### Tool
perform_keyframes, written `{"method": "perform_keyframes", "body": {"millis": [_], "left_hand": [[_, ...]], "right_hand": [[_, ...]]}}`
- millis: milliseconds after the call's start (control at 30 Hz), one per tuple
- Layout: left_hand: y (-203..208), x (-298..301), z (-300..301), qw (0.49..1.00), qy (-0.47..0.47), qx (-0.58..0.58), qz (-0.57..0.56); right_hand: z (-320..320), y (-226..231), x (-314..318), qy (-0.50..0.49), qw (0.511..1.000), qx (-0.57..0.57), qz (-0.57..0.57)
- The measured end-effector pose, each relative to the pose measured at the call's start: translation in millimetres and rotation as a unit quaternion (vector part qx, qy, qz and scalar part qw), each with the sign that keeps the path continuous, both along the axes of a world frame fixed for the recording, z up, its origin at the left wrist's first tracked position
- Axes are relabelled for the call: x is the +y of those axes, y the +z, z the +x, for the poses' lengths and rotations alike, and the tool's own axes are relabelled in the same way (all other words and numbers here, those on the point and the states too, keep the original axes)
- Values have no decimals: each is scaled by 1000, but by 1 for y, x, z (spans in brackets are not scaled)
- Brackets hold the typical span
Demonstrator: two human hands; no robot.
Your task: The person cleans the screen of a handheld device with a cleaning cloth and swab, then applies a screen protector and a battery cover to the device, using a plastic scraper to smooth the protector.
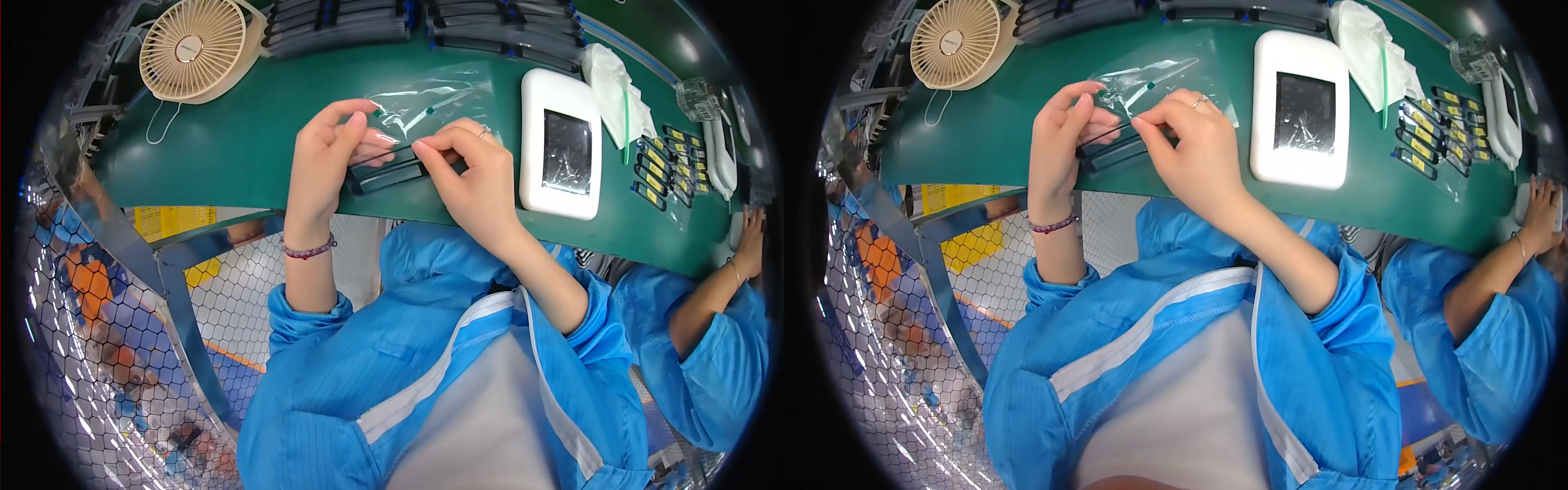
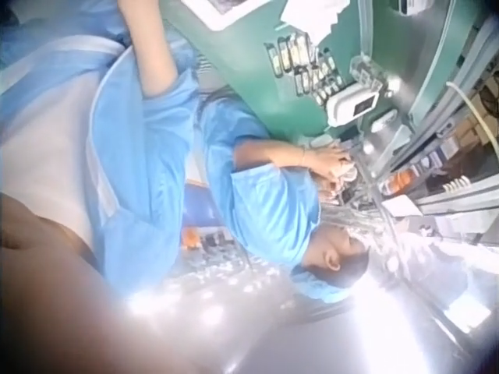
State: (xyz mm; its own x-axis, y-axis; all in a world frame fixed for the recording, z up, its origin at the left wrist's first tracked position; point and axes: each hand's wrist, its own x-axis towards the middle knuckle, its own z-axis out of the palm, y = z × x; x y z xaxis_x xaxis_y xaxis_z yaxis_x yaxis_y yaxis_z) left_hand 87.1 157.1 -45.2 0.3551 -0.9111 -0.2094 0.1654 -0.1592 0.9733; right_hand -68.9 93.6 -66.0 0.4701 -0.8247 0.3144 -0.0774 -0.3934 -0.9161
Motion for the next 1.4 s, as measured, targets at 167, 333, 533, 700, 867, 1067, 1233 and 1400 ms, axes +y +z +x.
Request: {"method": "perform_keyframes", "body": {"millis": [167,333,533,700,867,1067,1233,1400], "left_hand": [[-2,-2,3,997,23,-12,67],[0,-12,2,969,65,-222,84],[10,-15,-20,608,132,-782,-21],[43,-21,-96,792,-168,-587,-31],[11,-31,-123,853,-245,-450,-102],[33,-67,-107,732,-120,-554,-379],[42,-81,-90,868,-110,-330,-355],[40,-93,-82,896,-142,-242,-343]], "right_hand": [[4,-1,12,1,943,-50,-329],[-29,6,30,34,904,-62,-422],[-114,23,12,-149,970,-160,107],[-149,10,-10,-156,912,-269,268],[-147,12,-24,-84,817,-410,397],[-158,68,-25,-48,865,-351,355],[-157,74,-65,-150,964,-218,5],[-154,92,-86,-97,981,-82,-145]]}}
